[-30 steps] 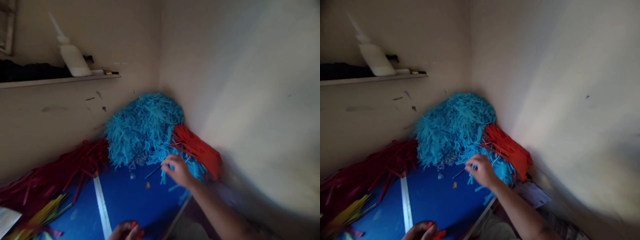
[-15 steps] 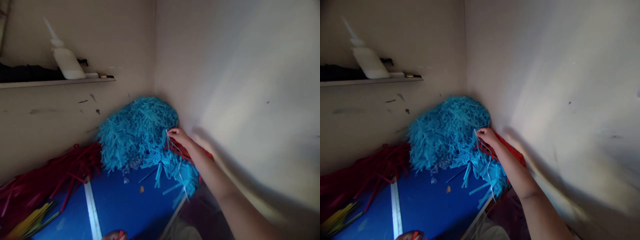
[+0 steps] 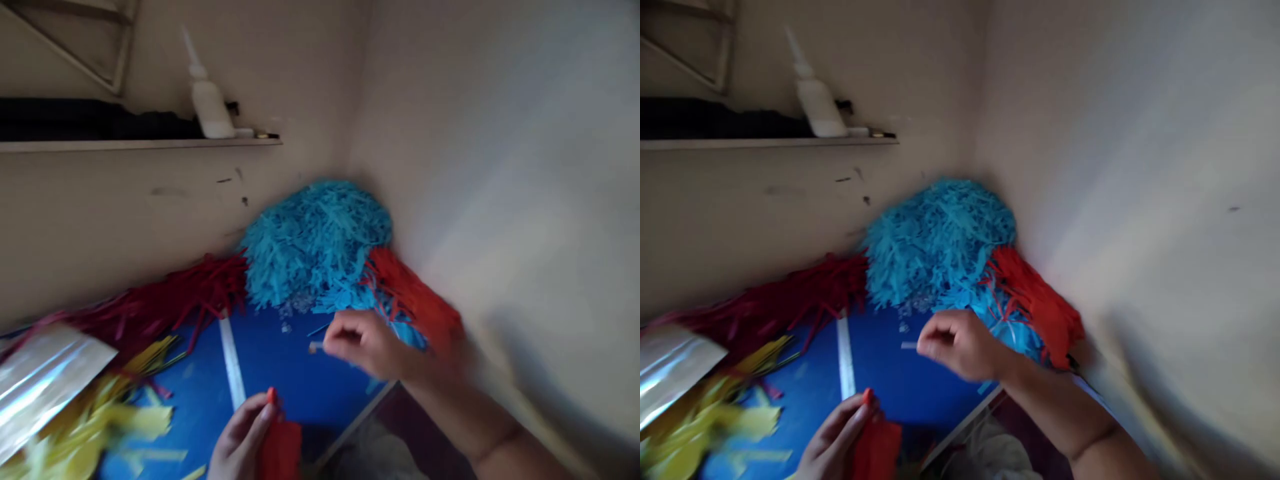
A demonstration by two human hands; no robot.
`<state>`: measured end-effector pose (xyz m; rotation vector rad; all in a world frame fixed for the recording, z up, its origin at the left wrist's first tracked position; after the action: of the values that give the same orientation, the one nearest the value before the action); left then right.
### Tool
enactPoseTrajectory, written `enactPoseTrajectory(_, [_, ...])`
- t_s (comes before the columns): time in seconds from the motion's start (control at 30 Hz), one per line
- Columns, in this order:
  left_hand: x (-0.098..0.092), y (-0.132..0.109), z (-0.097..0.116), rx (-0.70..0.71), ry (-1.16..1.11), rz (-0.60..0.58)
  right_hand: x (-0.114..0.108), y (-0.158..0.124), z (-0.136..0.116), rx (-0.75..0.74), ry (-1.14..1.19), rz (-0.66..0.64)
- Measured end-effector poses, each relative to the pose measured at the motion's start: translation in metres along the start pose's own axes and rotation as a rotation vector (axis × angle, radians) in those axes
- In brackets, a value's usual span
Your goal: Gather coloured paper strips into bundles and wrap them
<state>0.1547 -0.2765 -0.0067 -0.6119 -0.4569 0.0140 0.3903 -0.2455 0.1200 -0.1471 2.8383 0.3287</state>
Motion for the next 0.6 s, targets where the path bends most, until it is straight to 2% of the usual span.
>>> enactPoseTrajectory(0.1, [0.003,-0.003,0.003,0.006,-0.122,-0.096,0.068,-0.022,0.017,0.001,-0.123,-0.018])
enactPoseTrajectory(0.2, [-0.001,-0.007,0.004,0.046,-0.128,-0.093,0.105,-0.027,0.037,0.059,-0.097,-0.011])
enactPoseTrajectory(0.27, [-0.005,-0.010,0.005,0.071,-0.127,-0.078,0.116,-0.025,0.043,0.080,-0.085,-0.036])
enactPoseTrajectory(0.4, [-0.010,-0.012,0.005,0.121,-0.062,-0.041,0.119,-0.023,0.044,0.090,-0.077,-0.060])
enactPoseTrajectory(0.5, [-0.012,-0.012,0.006,0.197,0.075,-0.010,0.120,-0.025,0.046,0.131,-0.039,-0.098])
enactPoseTrajectory(0.6, [-0.012,-0.012,0.011,0.362,0.300,-0.014,0.123,-0.029,0.049,0.183,0.054,-0.225])
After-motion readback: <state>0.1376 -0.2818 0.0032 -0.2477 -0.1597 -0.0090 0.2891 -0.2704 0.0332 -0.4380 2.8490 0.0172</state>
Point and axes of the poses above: each hand's wrist, its own y-axis towards the middle knuckle, its own x-axis out of the palm, z = x × y, the point moved 4 cm from there along y, towards the middle knuckle, and after that the axes turned 2 degrees about x, right-handed, at the moved point
